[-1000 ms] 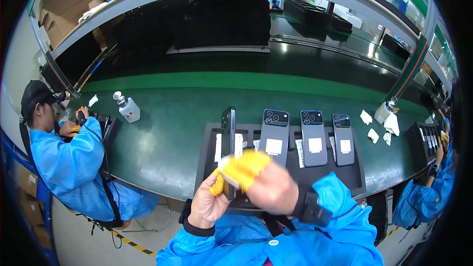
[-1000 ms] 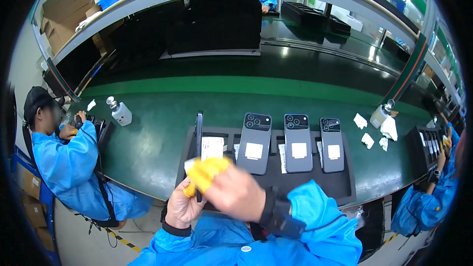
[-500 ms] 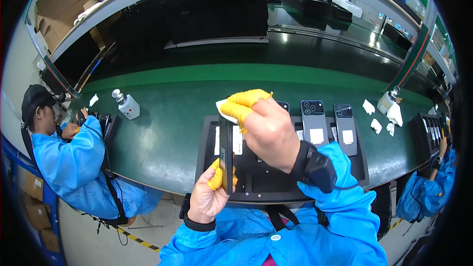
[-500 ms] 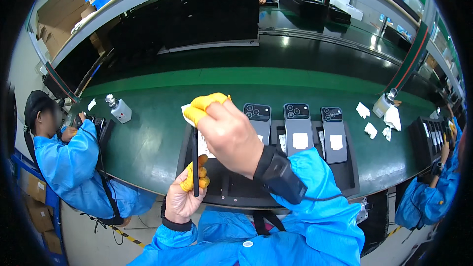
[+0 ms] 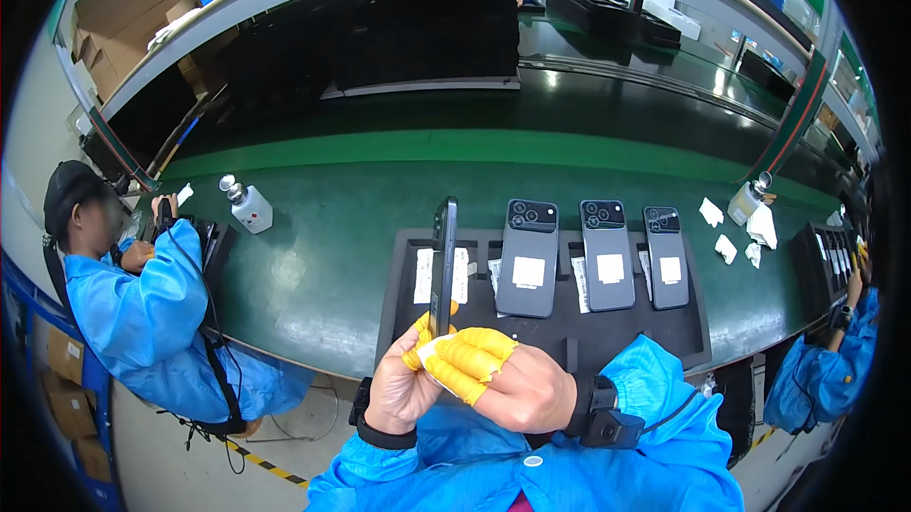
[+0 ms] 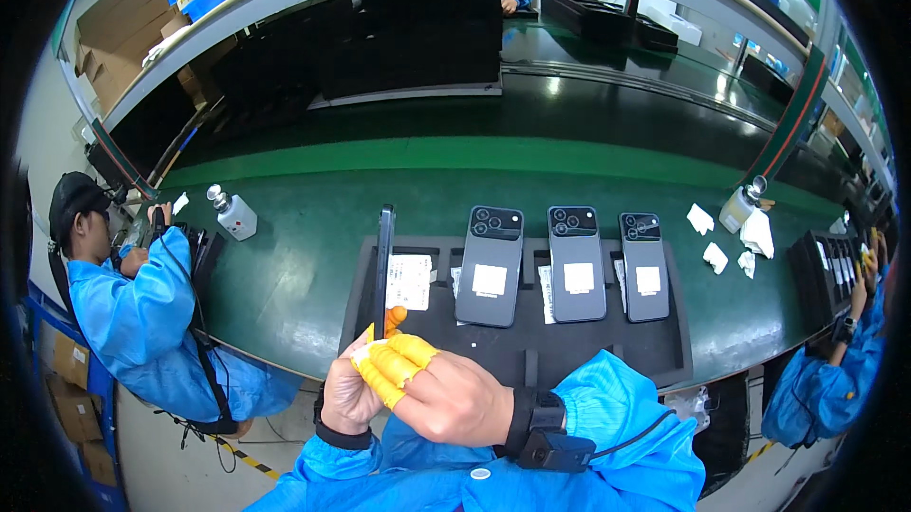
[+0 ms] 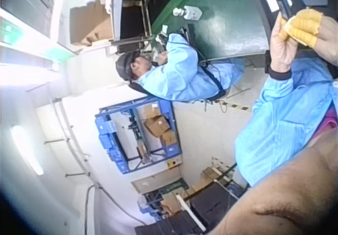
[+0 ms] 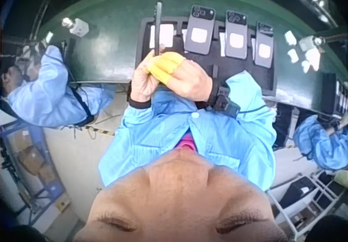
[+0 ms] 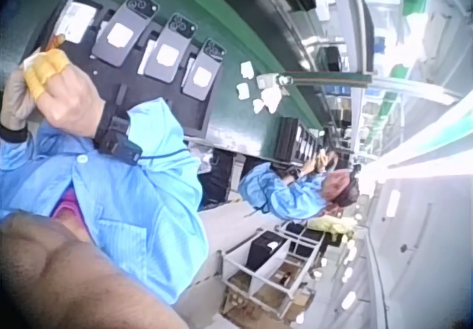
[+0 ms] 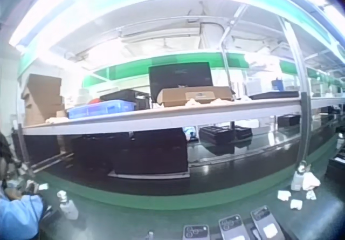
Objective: Inspecting and cleaning the rear cameras and bodies of several smartphones on an assembly line.
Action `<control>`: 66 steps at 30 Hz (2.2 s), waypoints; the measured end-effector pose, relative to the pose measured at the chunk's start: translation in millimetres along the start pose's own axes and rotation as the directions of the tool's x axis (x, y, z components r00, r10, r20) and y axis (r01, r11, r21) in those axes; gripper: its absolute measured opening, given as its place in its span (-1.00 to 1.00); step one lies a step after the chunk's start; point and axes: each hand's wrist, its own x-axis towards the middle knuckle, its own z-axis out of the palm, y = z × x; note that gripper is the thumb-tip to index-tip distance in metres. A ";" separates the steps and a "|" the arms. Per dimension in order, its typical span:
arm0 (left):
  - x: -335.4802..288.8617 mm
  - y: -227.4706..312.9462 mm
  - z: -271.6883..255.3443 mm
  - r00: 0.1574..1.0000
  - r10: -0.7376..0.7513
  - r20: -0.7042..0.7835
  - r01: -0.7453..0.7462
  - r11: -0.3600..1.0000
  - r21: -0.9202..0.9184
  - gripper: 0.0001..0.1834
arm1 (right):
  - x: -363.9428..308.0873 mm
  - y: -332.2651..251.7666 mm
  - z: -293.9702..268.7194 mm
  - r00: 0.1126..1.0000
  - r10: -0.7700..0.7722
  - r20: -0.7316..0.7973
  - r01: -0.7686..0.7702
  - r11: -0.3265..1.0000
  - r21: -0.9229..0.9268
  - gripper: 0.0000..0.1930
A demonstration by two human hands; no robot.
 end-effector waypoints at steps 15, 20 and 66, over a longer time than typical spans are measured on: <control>-5.1 -2.2 13.7 0.988 0.067 -0.142 -0.044 0.987 0.157 -0.39 | 59.7 80.3 -18.3 0.986 0.077 -0.146 -0.098 0.985 -0.141 -0.61; 2.9 0.0 -17.7 0.998 -0.013 0.067 0.013 1.000 0.002 -0.58 | 37.1 58.1 -3.5 0.995 0.085 -0.050 -0.088 0.995 -0.055 -0.63; 29.0 -1.1 69.8 0.984 0.179 -0.016 -0.171 0.958 0.229 -0.62 | -43.9 6.7 -64.1 0.822 0.563 0.085 -0.564 0.782 0.265 -0.61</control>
